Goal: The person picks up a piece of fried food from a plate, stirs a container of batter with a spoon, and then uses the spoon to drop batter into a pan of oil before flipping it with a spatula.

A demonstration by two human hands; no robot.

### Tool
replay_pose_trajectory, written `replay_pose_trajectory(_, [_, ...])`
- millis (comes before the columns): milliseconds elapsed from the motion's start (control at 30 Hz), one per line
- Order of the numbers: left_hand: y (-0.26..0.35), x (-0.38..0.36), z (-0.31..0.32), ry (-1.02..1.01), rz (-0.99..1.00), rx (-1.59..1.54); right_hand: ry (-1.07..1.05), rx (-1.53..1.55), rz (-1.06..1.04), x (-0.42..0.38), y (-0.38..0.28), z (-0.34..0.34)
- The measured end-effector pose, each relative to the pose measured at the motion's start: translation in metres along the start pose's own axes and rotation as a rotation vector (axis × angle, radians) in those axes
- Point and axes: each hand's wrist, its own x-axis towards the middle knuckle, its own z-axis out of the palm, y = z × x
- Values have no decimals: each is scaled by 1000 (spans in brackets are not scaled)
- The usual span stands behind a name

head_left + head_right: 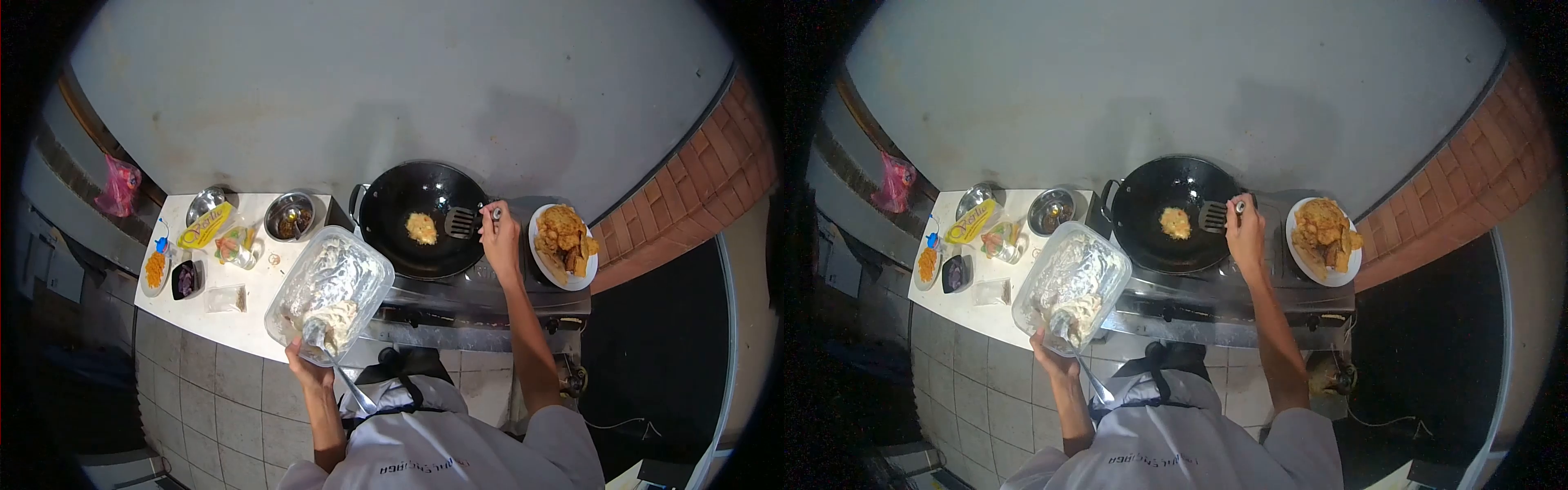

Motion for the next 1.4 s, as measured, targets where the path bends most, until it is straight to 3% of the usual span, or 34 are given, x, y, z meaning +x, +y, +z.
replay_pose_trajectory(200, [-2,-3,2,11,25,-2,-17,9,-30,2,25,19])
replay_pose_trajectory(667, [-6,-6,2,78,53,24,-50,310,199,-1,29,23])
replay_pose_trajectory(1400, [-5,-8,11,22,77,-8,57,404,189,-4,32,33])
